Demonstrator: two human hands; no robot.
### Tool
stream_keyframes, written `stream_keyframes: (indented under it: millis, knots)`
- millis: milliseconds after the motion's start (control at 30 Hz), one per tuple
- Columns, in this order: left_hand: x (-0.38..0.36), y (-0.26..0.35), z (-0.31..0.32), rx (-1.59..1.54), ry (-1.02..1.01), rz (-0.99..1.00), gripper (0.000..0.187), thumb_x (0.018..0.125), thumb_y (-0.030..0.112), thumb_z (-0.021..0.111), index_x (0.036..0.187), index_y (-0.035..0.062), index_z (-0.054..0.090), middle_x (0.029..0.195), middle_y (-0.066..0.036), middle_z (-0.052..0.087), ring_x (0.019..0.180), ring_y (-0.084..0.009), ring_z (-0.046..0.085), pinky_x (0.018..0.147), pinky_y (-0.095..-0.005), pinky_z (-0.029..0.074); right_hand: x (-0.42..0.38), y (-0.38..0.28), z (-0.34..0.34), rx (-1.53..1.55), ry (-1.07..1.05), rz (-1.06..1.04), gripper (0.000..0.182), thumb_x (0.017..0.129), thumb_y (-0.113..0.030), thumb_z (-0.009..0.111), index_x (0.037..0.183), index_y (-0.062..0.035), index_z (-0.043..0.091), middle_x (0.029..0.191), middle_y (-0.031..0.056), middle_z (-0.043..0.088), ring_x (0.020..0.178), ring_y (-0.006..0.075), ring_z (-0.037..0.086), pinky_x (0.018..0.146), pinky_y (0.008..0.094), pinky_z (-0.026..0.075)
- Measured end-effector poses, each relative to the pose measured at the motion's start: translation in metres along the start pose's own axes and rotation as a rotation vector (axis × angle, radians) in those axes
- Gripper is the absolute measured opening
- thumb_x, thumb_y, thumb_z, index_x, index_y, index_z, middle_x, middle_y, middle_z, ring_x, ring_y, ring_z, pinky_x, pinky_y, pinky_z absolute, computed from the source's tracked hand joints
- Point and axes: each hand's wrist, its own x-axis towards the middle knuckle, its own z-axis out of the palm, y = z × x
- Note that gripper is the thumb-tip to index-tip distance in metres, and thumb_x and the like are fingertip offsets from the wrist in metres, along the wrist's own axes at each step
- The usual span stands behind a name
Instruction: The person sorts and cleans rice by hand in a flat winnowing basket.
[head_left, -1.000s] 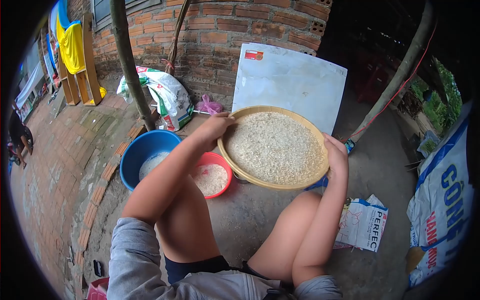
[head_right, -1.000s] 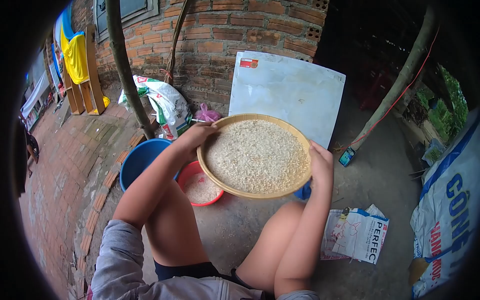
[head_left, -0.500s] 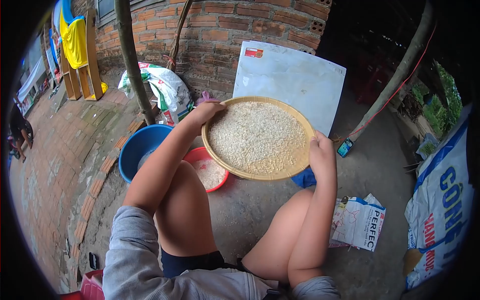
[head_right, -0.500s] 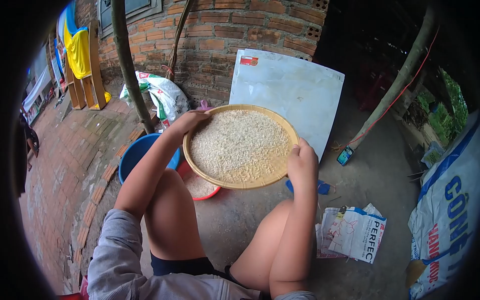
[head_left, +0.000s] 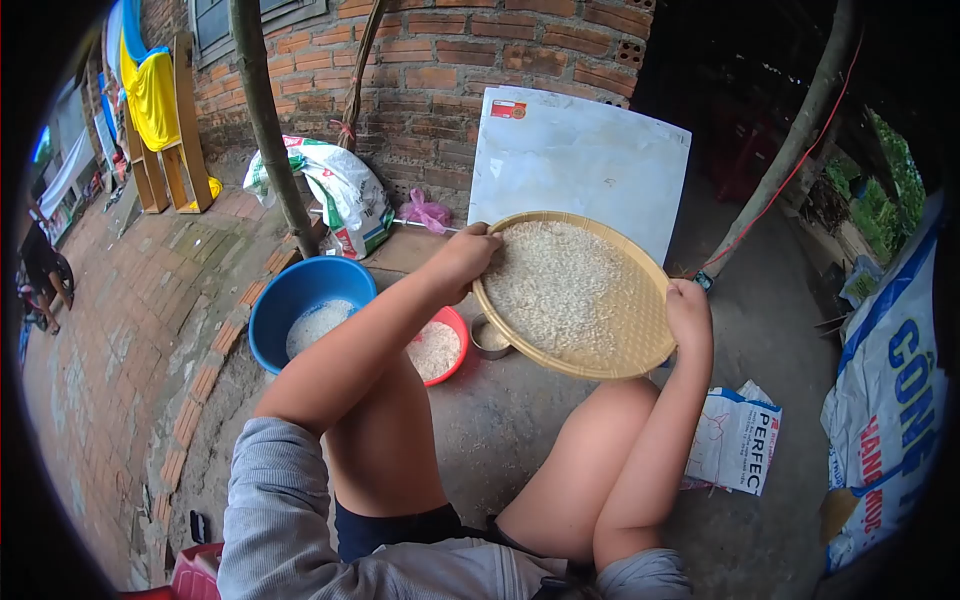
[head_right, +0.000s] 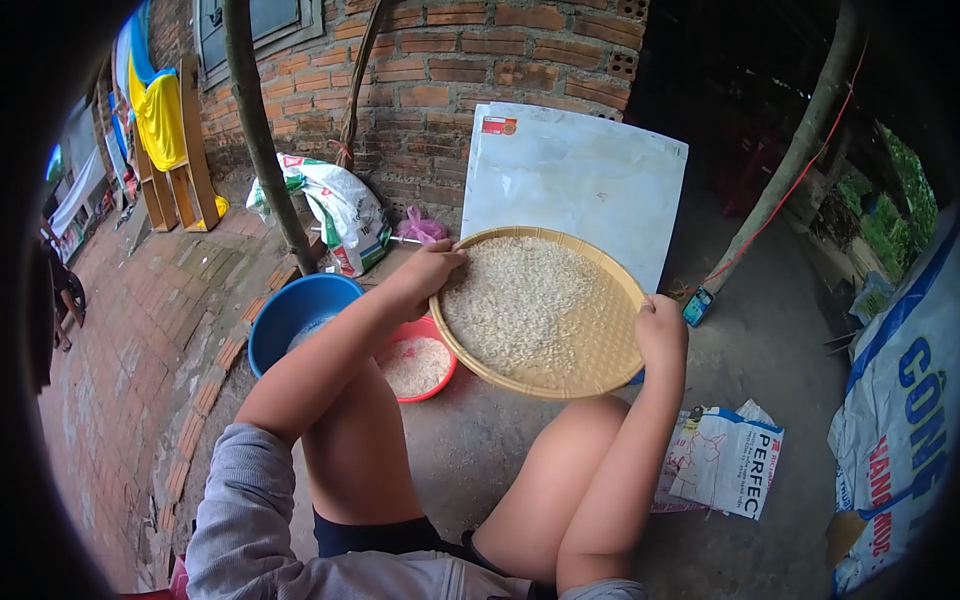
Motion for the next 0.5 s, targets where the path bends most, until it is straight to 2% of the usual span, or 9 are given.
stream_keyframes:
  millis: [67, 167, 233, 300, 333, 367, 433, 467, 500]
  knots:
    - [-0.009, 0.005, 0.007, 0.079, 0.026, 0.016, 0.029, 0.092, 0.017, 0.048, 0.111, -0.0042, 0.052, 0.093, -0.011, 0.058, 0.085, -0.0174, 0.054, 0.078, -0.0304, 0.043, -0.010, -0.010, -0.014, -0.223, 0.095, 0.057, 0.025, 0.088, -0.015, 0.043, 0.090, 0.0029, 0.060, 0.088, 0.0239, 0.062, 0.085, 0.0377, 0.060, 0.073, 0.0427, 0.045]
    - [0.026, 0.005, -0.042, 0.008, -0.112, -0.054, 0.028, 0.091, 0.012, 0.046, 0.112, -0.0044, 0.052, 0.090, -0.014, 0.061, 0.074, -0.0206, 0.064, 0.064, -0.0338, 0.056, -0.046, -0.060, 0.009, -0.280, 0.159, -0.138, 0.024, 0.087, -0.014, 0.044, 0.095, 0.0043, 0.056, 0.090, 0.0279, 0.061, 0.090, 0.0426, 0.058, 0.078, 0.0470, 0.044]
    - [0.055, -0.007, -0.074, 0.001, -0.196, -0.061, 0.026, 0.090, 0.012, 0.047, 0.111, -0.0037, 0.053, 0.087, -0.015, 0.062, 0.069, -0.0218, 0.065, 0.062, -0.0361, 0.056, -0.055, -0.080, 0.023, -0.269, 0.014, -0.022, 0.024, 0.085, -0.013, 0.046, 0.100, 0.0035, 0.054, 0.092, 0.0275, 0.061, 0.091, 0.0425, 0.058, 0.080, 0.0466, 0.044]
    - [0.035, 0.003, -0.053, -0.009, -0.090, -0.029, 0.027, 0.090, 0.012, 0.047, 0.111, -0.0042, 0.053, 0.090, -0.014, 0.062, 0.071, -0.0210, 0.064, 0.063, -0.0352, 0.056, -0.040, -0.053, 0.016, -0.178, 0.012, -0.067, 0.026, 0.085, -0.014, 0.047, 0.102, 0.0040, 0.056, 0.093, 0.0265, 0.062, 0.091, 0.0409, 0.059, 0.080, 0.0443, 0.045]
    - [0.027, 0.002, -0.039, -0.018, -0.066, 0.013, 0.030, 0.090, 0.013, 0.048, 0.114, -0.0046, 0.051, 0.095, -0.013, 0.061, 0.080, -0.0197, 0.062, 0.071, -0.0338, 0.052, -0.022, -0.023, 0.012, -0.038, 0.049, -0.095, 0.027, 0.085, -0.014, 0.048, 0.102, 0.0044, 0.058, 0.094, 0.0253, 0.062, 0.091, 0.0378, 0.061, 0.079, 0.0416, 0.046]
    - [0.009, 0.010, -0.021, 0.032, -0.068, 0.026, 0.035, 0.090, 0.014, 0.049, 0.119, -0.0050, 0.048, 0.104, -0.014, 0.059, 0.092, -0.0190, 0.058, 0.080, -0.0314, 0.046, -0.001, 0.000, 0.000, -0.001, -0.042, 0.021, 0.026, 0.085, -0.013, 0.047, 0.101, 0.0040, 0.060, 0.094, 0.0243, 0.063, 0.091, 0.0350, 0.062, 0.078, 0.0402, 0.046]
    - [-0.004, 0.010, 0.000, 0.117, -0.083, 0.027, 0.038, 0.090, 0.015, 0.050, 0.122, -0.0050, 0.046, 0.108, -0.014, 0.057, 0.097, -0.0186, 0.055, 0.085, -0.0301, 0.042, -0.006, -0.005, -0.016, 0.030, -0.002, 0.124, 0.025, 0.085, -0.013, 0.048, 0.096, 0.0041, 0.060, 0.095, 0.0248, 0.062, 0.090, 0.0368, 0.061, 0.079, 0.0418, 0.046]
    - [0.002, 0.003, -0.002, 0.137, -0.040, 0.051, 0.037, 0.090, 0.016, 0.049, 0.120, -0.0053, 0.047, 0.110, -0.015, 0.057, 0.099, -0.0183, 0.054, 0.088, -0.0293, 0.041, -0.016, -0.015, -0.016, -0.100, 0.063, 0.073, 0.024, 0.085, -0.014, 0.047, 0.095, 0.0040, 0.060, 0.095, 0.0250, 0.062, 0.090, 0.0385, 0.060, 0.079, 0.0425, 0.046]
    - [0.007, 0.003, -0.013, 0.163, -0.019, 0.032, 0.033, 0.090, 0.015, 0.049, 0.116, -0.0050, 0.049, 0.105, -0.016, 0.058, 0.092, -0.0194, 0.058, 0.082, -0.0315, 0.047, -0.027, -0.032, -0.011, -0.238, 0.128, 0.016, 0.023, 0.085, -0.014, 0.047, 0.094, 0.0039, 0.059, 0.095, 0.0252, 0.062, 0.090, 0.0403, 0.059, 0.079, 0.0432, 0.046]
